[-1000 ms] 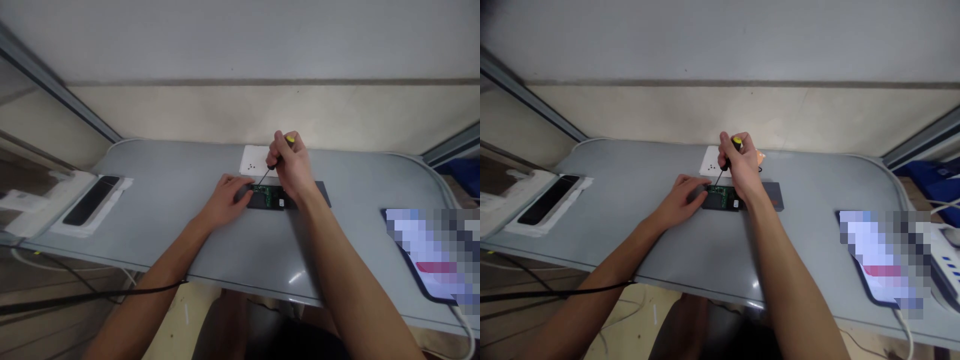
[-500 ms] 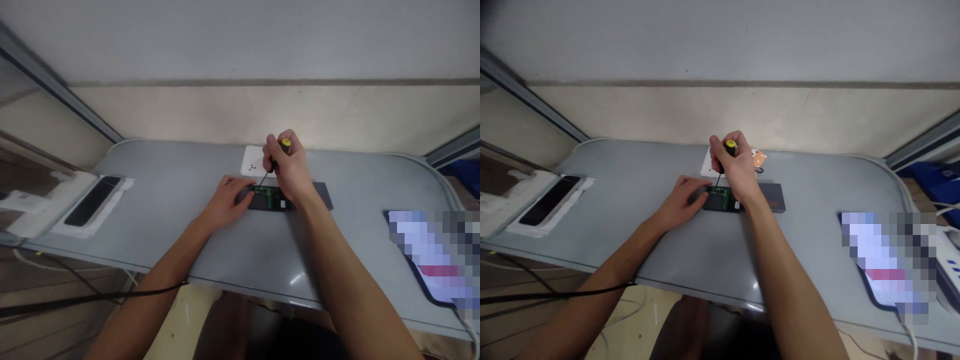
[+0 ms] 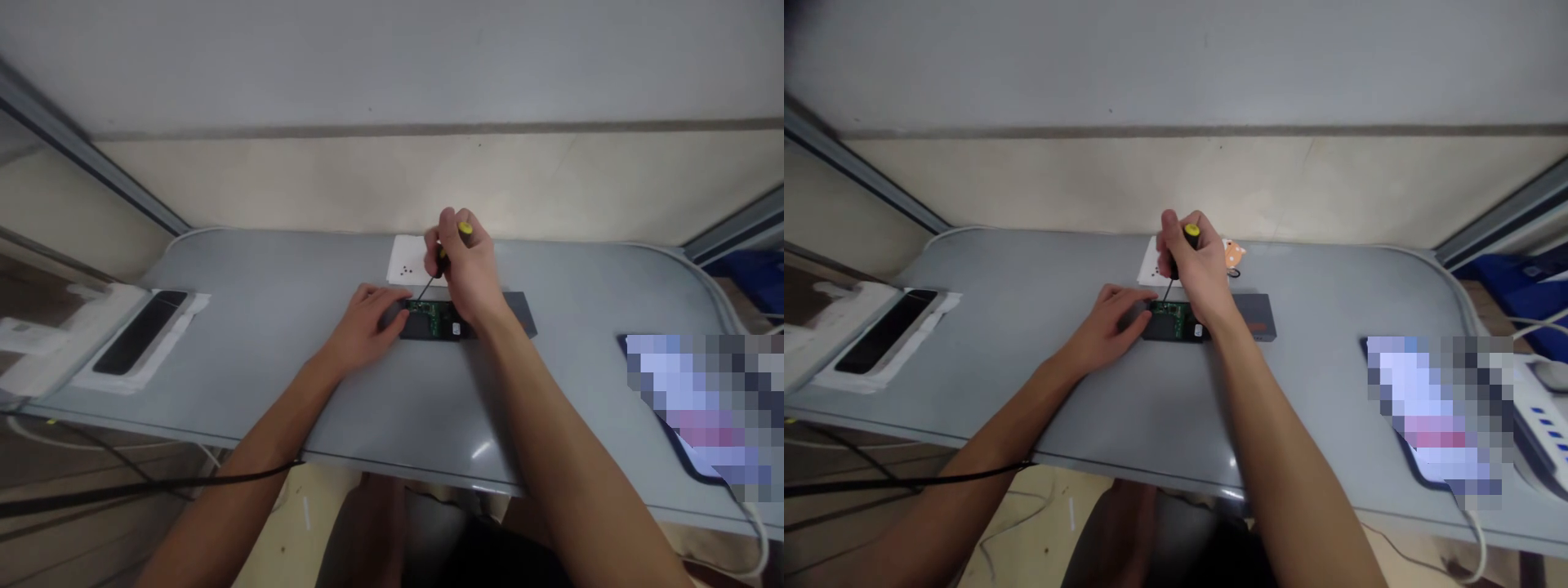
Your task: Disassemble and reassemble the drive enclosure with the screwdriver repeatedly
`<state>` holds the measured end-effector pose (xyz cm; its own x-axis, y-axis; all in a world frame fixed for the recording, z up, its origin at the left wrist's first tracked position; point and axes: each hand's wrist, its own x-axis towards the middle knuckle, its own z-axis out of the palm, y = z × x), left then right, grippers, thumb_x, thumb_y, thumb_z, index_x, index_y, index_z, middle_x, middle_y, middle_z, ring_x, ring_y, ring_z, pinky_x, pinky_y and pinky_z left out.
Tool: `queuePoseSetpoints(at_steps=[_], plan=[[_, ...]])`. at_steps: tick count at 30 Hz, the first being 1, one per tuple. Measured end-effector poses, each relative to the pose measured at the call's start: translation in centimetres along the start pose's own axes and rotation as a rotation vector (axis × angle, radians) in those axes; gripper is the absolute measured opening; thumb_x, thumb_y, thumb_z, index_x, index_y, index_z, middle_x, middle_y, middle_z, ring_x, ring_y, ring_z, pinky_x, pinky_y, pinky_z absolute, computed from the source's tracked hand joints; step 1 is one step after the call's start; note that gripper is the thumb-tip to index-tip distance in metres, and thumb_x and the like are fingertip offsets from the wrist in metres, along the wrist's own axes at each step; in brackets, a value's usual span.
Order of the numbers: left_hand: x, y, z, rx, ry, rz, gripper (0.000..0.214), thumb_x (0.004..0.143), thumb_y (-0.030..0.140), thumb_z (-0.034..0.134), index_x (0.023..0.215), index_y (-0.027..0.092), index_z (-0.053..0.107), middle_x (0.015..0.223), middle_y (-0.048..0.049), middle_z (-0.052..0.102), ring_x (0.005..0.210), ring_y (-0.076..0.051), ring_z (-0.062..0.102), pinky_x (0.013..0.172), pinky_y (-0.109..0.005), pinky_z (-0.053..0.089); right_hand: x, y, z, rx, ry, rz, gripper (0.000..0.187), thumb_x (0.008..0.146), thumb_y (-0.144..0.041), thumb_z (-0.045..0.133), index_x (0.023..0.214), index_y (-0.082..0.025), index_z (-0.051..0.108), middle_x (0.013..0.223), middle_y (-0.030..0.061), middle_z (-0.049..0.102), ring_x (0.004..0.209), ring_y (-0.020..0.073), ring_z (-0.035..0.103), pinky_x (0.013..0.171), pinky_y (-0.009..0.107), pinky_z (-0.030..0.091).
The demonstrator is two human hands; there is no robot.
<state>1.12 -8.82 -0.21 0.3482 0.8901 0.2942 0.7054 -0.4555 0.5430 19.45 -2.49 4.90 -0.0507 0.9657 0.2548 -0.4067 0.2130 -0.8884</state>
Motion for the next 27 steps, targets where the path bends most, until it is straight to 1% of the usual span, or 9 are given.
queuePoseSetpoints(at_steps=[2, 4, 7, 10, 13, 16, 20, 24, 27], plan=[[0.1, 0.1, 0.0, 0.004, -0.003, -0.004, 0.031, 0.108, 0.035, 0.054, 0.134, 0.024, 0.067, 0.128, -0.0040, 0.076, 0.114, -0.026, 0.054, 0.111, -0.044, 0.046, 0.2, 0.0, 0.0, 0.023, 0.031, 0.002, 0.064, 0.083, -0.083, 0.067, 0.076, -0.026, 0.039, 0.063, -0.0077, 0.037, 0.050, 0.0080, 0.035, 0.046, 0.026, 0.032], [0.2, 0.1, 0.0, 0.021, -0.012, 0.005, 0.031, 0.108, 0.035, 0.053, 0.134, 0.024, 0.067, 0.129, -0.0041, 0.075, 0.115, -0.026, 0.055, 0.112, -0.045, 0.044, 0.3, -0.1, -0.2, 0.075, 0.030, 0.025, 0.065, 0.087, -0.088, 0.055, 0.075, -0.026, 0.042, 0.061, -0.0072, 0.032, 0.049, 0.0088, 0.031, 0.045, 0.027, 0.030], [0.2, 0.1, 0.1, 0.067, -0.046, 0.020, 0.032, 0.109, 0.033, 0.048, 0.134, 0.025, 0.066, 0.133, -0.0048, 0.072, 0.118, -0.026, 0.056, 0.113, -0.046, 0.043, 0.5, 0.0, -0.4, 0.109, -0.018, 0.040, 0.062, 0.093, -0.087, 0.047, 0.085, -0.026, 0.058, 0.066, -0.0038, 0.043, 0.053, 0.0106, 0.043, 0.050, 0.028, 0.040], [0.2, 0.2, 0.3, 0.124, -0.076, 0.001, 0.034, 0.110, 0.032, 0.043, 0.134, 0.026, 0.066, 0.137, -0.0065, 0.068, 0.121, -0.027, 0.054, 0.114, -0.048, 0.042, 0.5, 0.2, -0.5, 0.077, -0.041, 0.018, 0.051, 0.091, -0.078, 0.063, 0.095, -0.027, 0.063, 0.074, -0.0028, 0.053, 0.062, 0.0108, 0.054, 0.058, 0.027, 0.047], [0.1, 0.3, 0.4, 0.155, -0.087, -0.009, 0.034, 0.110, 0.031, 0.041, 0.133, 0.026, 0.065, 0.138, -0.0064, 0.067, 0.121, -0.028, 0.053, 0.113, -0.049, 0.042, 0.2, 0.2, -0.3, 0.047, -0.026, 0.014, 0.051, 0.084, -0.071, 0.077, 0.088, -0.026, 0.054, 0.077, -0.0042, 0.055, 0.065, 0.0096, 0.057, 0.059, 0.025, 0.048], [0.1, 0.5, 0.3, 0.161, -0.091, 0.001, 0.034, 0.111, 0.031, 0.041, 0.134, 0.025, 0.064, 0.139, -0.0058, 0.067, 0.119, -0.028, 0.053, 0.112, -0.049, 0.042, -0.2, -0.2, 0.2, 0.017, 0.001, 0.005, 0.057, 0.082, -0.065, 0.082, 0.083, -0.027, 0.040, 0.069, -0.0078, 0.049, 0.055, 0.0077, 0.048, 0.052, 0.025, 0.041], [0.1, 0.6, 0.2, 0.153, -0.100, -0.002, 0.034, 0.111, 0.031, 0.039, 0.135, 0.024, 0.063, 0.140, -0.0056, 0.068, 0.120, -0.029, 0.052, 0.112, -0.050, 0.042, -0.3, -0.4, 0.7, -0.098, 0.068, -0.064, 0.053, 0.088, -0.070, 0.073, 0.084, -0.028, 0.042, 0.065, -0.0090, 0.037, 0.052, 0.0080, 0.037, 0.048, 0.025, 0.034], [0.1, 0.7, 0.2, 0.161, -0.105, 0.002, 0.034, 0.111, 0.031, 0.039, 0.133, 0.023, 0.064, 0.139, -0.0064, 0.068, 0.118, -0.029, 0.052, 0.111, -0.050, 0.042, -0.2, -0.2, 0.7, -0.080, 0.005, -0.059, 0.056, 0.095, -0.082, 0.048, 0.095, -0.027, 0.059, 0.070, -0.0045, 0.044, 0.057, 0.0098, 0.046, 0.052, 0.027, 0.040], [0.2, 0.7, 0.2, 0.157, -0.106, 0.002, 0.035, 0.111, 0.032, 0.039, 0.133, 0.024, 0.064, 0.139, -0.0068, 0.068, 0.117, -0.029, 0.053, 0.111, -0.050, 0.042, -0.2, -0.2, 0.5, -0.096, -0.017, -0.036, 0.055, 0.091, -0.081, 0.058, 0.088, -0.027, 0.058, 0.074, -0.0027, 0.050, 0.064, 0.0106, 0.055, 0.059, 0.027, 0.046]])
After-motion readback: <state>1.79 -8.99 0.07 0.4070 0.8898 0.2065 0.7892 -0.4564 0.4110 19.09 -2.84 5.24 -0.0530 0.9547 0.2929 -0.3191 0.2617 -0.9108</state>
